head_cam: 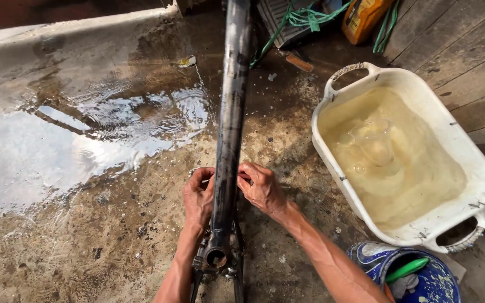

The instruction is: The person scrubs a black bicycle frame with a red abrasive pad, repeatedly dipping the pad into a white tub of soapy water. They rotate the frame to access different sections and continue scrubbing the tubes and joints throughout the clip.

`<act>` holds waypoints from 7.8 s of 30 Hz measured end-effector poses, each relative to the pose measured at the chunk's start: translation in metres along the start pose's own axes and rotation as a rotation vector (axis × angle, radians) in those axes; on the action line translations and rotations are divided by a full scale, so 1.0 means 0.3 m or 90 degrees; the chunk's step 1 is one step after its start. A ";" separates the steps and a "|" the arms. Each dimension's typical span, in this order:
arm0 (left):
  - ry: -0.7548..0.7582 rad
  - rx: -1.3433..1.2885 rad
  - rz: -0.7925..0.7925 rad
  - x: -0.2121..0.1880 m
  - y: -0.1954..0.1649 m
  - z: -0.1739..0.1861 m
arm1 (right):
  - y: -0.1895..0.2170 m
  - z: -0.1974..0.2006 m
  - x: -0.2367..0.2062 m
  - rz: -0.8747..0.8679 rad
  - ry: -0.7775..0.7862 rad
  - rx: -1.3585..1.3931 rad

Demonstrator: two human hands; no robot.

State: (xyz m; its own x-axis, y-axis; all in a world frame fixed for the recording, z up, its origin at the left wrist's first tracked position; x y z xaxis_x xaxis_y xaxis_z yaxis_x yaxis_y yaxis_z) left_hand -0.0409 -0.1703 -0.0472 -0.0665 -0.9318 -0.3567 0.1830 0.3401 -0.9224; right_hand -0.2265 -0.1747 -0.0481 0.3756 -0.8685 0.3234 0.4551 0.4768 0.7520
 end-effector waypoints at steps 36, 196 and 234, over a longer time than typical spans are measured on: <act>-0.018 0.267 -0.206 0.080 0.077 0.085 | 0.041 0.025 0.024 -0.101 -0.007 0.023; 0.039 0.433 -0.442 0.235 -0.116 0.071 | -0.011 0.093 0.160 -0.050 -0.017 -0.045; 0.223 0.332 -0.160 0.118 -0.042 0.093 | -0.003 -0.017 0.045 -0.162 0.079 0.080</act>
State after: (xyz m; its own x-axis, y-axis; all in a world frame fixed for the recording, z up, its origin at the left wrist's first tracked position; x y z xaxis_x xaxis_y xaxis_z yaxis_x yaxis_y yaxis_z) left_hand -0.0181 -0.2112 -0.0440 -0.4676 -0.8483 -0.2483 0.5637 -0.0698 -0.8230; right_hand -0.2177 -0.1861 -0.0475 0.3610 -0.9313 0.0492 0.4468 0.2190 0.8674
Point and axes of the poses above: each hand's wrist, its own x-axis towards the middle knuckle, its own z-axis out of the back of the hand, y = z × x, the point moved 2 cm from there along x, towards the middle knuckle, and after that the axes turned 10 degrees about y, right-handed, at the moved point
